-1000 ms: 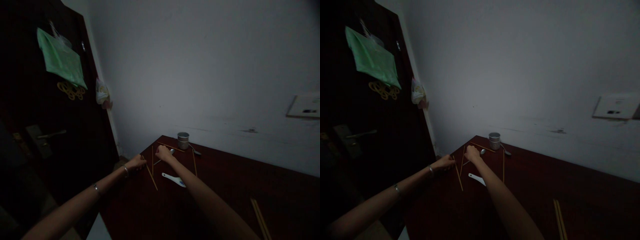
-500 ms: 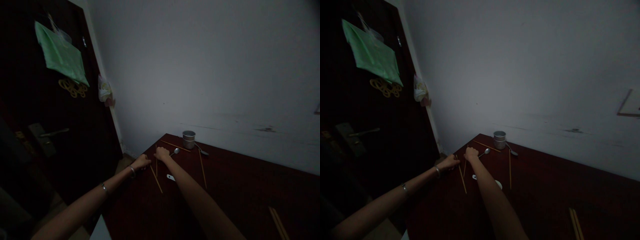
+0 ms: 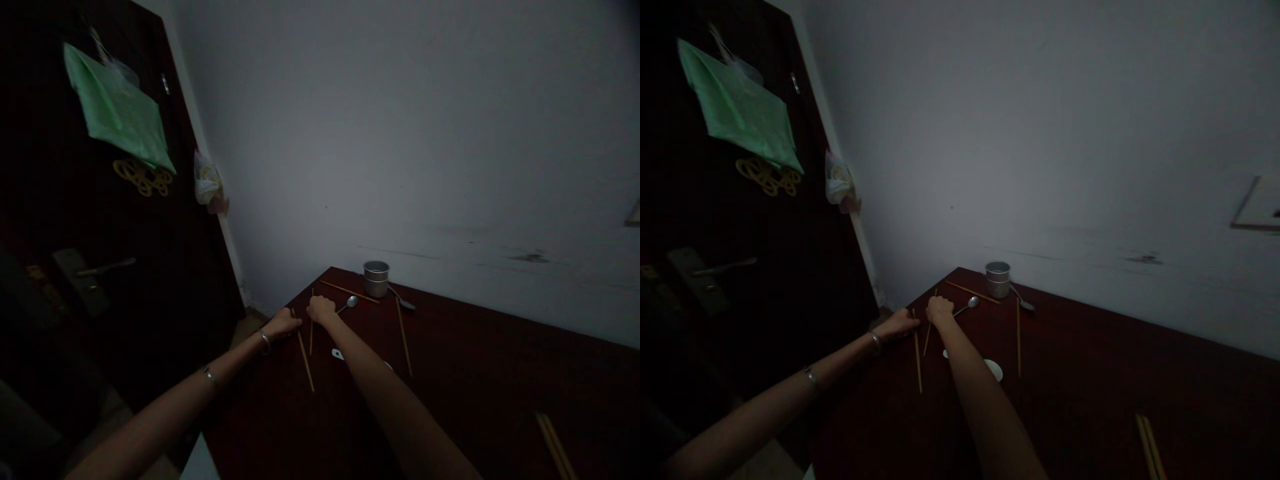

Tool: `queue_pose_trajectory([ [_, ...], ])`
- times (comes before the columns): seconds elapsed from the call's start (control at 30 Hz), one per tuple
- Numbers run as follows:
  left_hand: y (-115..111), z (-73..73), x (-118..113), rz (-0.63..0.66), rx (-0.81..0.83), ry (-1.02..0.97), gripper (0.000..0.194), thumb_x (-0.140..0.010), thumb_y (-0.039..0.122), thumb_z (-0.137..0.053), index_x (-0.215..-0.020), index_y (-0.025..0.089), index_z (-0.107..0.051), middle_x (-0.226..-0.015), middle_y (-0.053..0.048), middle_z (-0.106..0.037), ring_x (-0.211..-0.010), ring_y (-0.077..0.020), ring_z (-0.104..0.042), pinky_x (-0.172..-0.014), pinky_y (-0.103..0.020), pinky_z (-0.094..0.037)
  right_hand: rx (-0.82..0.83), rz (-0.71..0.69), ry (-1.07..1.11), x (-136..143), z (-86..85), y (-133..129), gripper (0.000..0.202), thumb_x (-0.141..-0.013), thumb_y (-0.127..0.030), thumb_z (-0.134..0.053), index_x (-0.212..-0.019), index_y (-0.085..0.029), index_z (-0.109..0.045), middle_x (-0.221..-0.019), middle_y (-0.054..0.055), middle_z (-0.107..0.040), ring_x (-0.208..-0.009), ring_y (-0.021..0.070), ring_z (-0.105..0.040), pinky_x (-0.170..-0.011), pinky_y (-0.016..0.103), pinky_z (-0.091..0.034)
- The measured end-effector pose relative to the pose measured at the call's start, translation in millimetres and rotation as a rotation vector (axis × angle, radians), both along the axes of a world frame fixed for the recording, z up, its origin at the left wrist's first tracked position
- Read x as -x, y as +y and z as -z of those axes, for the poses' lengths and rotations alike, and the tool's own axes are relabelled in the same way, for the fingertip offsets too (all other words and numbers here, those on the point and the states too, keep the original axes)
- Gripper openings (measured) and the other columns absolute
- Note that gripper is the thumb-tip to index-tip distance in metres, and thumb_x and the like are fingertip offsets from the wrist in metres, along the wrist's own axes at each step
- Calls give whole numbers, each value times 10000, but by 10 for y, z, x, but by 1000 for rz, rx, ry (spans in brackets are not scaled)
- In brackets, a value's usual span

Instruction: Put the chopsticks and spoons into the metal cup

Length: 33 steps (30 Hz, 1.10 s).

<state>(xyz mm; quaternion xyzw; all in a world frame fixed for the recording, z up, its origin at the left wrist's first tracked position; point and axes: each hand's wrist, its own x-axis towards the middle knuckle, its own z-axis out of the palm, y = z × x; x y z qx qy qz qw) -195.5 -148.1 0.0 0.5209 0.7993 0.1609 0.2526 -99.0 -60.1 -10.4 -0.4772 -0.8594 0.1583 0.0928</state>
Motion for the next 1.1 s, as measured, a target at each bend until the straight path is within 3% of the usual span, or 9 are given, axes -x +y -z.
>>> queue_pose_trajectory([
  [0.13, 23, -12, 57, -38, -29, -65, 302, -745, 305, -490, -488, 150, -451, -369, 35, -430, -299, -68, -367, -323, -185, -296, 14, 37, 74, -64, -101, -3, 338, -794, -285, -478, -1041, -117, -635, -1077, 181, -630, -987, 269, -604, -766, 343, -469],
  [0.23, 33, -99, 83, -79, -76, -91, 327, -749, 314, -485, -468, 152, -444, -373, 25, -439, -297, -76, -382, -327, -200, -324, 8, 48, 140, -161, -236, 13, 341, -814, -322, -440, -1007, -123, -638, -1048, 168, -642, -956, 253, -615, -729, 307, -466],
  [0.43, 61, -431, -18, -66, -260, -191, 327, -768, 317, -473, -481, 166, -431, -352, 36, -420, -296, -70, -379, -331, -192, -312, -56, 45, 430, -618, -506, 66, 261, -807, -310, -461, -759, -135, -649, -831, 94, -682, -823, 174, -633, -673, 212, -429],
  [0.53, 95, -604, -176, -5, -336, -250, 307, -779, 281, -458, -495, 165, -439, -365, 37, -435, -301, -61, -385, -339, -184, -320, 21, 73, 634, -975, -617, 37, 248, -800, -309, -477, -675, -141, -610, -633, 40, -643, -608, 129, -609, -550, 193, -415],
  [0.63, 107, -746, -441, 89, -395, -314, 303, -792, 262, -437, -505, 165, -446, -381, 37, -448, -306, -55, -391, -348, -182, -329, 207, 73, 775, -1372, -714, -72, 276, -818, -320, -448, -615, -156, -538, -441, -31, -515, -362, 78, -464, -393, 182, -342],
  [0.73, 87, -829, -802, 199, -428, -373, 315, -800, 257, -424, -500, 165, -449, -384, 35, -447, -306, -59, -396, -352, -193, -341, 318, 42, 874, -1780, -765, -257, 304, -827, -322, -433, -572, -165, -481, -378, -66, -437, -288, 50, -360, -330, 170, -278],
  [0.93, 21, -831, -1624, 417, -401, -502, 313, -813, 297, -448, -535, 156, -480, -417, 34, -473, -327, -48, -407, -366, -182, -338, 348, 44, 964, -2535, -703, -689, 301, -780, -390, -485, -613, -145, -537, -444, -49, -489, -324, 42, -383, -317, 165, -274],
  [1.1, -17, -790, -2277, 542, -381, -600, 335, -799, 336, -469, -515, 159, -457, -396, 41, -464, -321, -47, -405, -356, -170, -332, 326, 124, 1027, -3052, -667, -991, 353, -697, -490, -544, -642, -142, -563, -473, -37, -510, -362, 55, -435, -326, 169, -309],
])
